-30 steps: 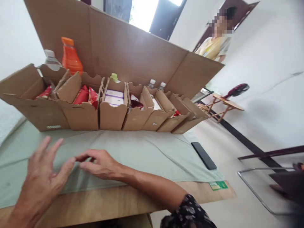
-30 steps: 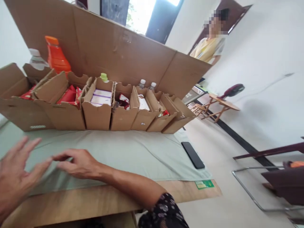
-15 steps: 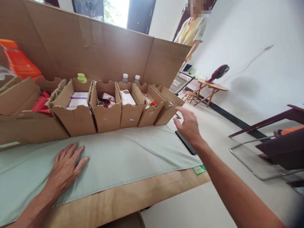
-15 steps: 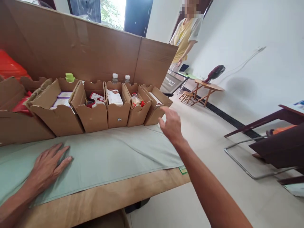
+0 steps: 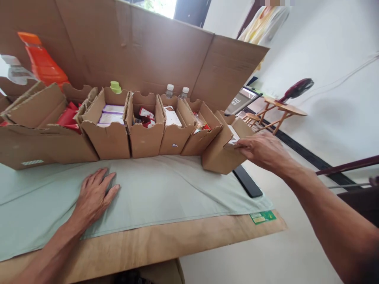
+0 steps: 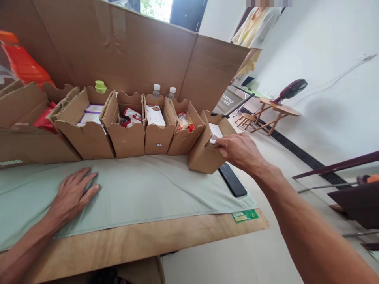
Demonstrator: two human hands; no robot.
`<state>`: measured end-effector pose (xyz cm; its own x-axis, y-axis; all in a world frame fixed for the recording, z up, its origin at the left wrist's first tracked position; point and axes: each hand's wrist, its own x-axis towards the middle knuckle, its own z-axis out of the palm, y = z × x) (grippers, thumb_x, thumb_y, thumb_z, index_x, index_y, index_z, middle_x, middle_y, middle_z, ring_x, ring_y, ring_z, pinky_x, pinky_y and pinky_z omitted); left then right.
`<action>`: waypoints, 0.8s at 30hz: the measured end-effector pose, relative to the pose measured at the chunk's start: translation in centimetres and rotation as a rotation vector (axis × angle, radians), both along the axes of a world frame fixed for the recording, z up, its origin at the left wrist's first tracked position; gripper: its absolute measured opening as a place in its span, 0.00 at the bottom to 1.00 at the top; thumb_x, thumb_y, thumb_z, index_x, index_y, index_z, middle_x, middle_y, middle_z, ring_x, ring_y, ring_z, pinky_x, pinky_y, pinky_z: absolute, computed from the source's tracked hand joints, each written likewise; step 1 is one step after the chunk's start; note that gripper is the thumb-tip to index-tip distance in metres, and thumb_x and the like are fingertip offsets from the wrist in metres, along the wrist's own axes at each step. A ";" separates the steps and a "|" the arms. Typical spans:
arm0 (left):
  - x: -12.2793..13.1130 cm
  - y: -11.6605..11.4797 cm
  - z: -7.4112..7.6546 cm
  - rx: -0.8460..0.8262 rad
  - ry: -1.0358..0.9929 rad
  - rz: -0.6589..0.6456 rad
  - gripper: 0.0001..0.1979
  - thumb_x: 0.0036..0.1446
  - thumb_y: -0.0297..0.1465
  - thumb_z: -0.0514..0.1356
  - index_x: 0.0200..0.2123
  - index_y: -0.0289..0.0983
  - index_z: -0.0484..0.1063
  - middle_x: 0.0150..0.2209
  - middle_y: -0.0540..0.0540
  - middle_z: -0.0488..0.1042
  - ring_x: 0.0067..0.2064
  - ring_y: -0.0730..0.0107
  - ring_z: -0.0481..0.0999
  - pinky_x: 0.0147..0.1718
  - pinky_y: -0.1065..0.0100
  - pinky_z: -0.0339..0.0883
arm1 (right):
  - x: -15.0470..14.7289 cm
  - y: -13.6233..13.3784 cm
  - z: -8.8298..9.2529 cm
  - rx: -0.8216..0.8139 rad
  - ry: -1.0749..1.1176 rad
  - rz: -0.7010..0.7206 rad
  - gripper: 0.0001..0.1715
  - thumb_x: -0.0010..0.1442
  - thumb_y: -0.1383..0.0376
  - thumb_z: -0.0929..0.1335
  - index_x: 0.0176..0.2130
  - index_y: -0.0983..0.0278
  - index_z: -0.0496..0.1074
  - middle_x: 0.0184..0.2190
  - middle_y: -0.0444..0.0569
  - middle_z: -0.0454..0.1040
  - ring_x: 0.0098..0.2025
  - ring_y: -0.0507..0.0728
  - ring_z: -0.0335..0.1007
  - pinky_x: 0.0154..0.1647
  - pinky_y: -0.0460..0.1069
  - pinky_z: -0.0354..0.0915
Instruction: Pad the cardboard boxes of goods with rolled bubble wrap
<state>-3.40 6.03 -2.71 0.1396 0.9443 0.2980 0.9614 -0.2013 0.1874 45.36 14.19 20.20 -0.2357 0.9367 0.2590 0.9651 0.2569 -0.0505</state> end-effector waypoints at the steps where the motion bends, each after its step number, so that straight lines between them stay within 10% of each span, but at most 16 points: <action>1: 0.1 0.0 0.0 0.004 0.001 0.001 0.30 0.71 0.44 0.44 0.58 0.31 0.74 0.64 0.27 0.71 0.67 0.37 0.68 0.64 0.39 0.61 | -1.2 -0.7 0.4 -0.048 -0.062 -0.002 0.12 0.56 0.60 0.69 0.24 0.59 0.72 0.23 0.48 0.72 0.28 0.58 0.65 0.39 0.55 0.59; 9: 0.5 -0.8 0.2 0.093 -0.035 -0.030 0.28 0.70 0.43 0.47 0.56 0.28 0.75 0.63 0.23 0.70 0.67 0.32 0.67 0.63 0.35 0.61 | -15.7 -0.7 2.6 -0.267 -0.316 0.093 0.15 0.57 0.65 0.68 0.21 0.62 0.66 0.21 0.46 0.68 0.26 0.54 0.62 0.28 0.50 0.48; 15: 0.7 -0.9 -0.2 0.141 -0.169 -0.036 0.24 0.67 0.42 0.54 0.55 0.31 0.76 0.63 0.26 0.71 0.67 0.34 0.68 0.63 0.35 0.63 | -25.2 -0.7 4.4 -0.387 0.237 0.345 0.10 0.61 0.67 0.68 0.29 0.65 0.78 0.21 0.42 0.73 0.25 0.50 0.68 0.27 0.46 0.57; 20: 0.9 -1.4 0.7 0.158 -0.350 -0.119 0.23 0.62 0.32 0.56 0.59 0.34 0.72 0.66 0.31 0.70 0.70 0.41 0.66 0.65 0.39 0.64 | -21.1 -2.1 5.3 0.014 0.641 0.350 0.07 0.62 0.61 0.73 0.36 0.61 0.82 0.32 0.45 0.82 0.35 0.54 0.75 0.40 0.51 0.69; 24: 1.3 -2.3 2.2 0.103 -0.499 -0.230 0.28 0.62 0.31 0.57 0.66 0.38 0.64 0.70 0.34 0.66 0.73 0.44 0.61 0.68 0.39 0.61 | -12.8 -3.1 -0.4 0.189 1.071 -0.013 0.07 0.59 0.57 0.75 0.38 0.55 0.82 0.41 0.46 0.83 0.45 0.59 0.78 0.54 0.57 0.71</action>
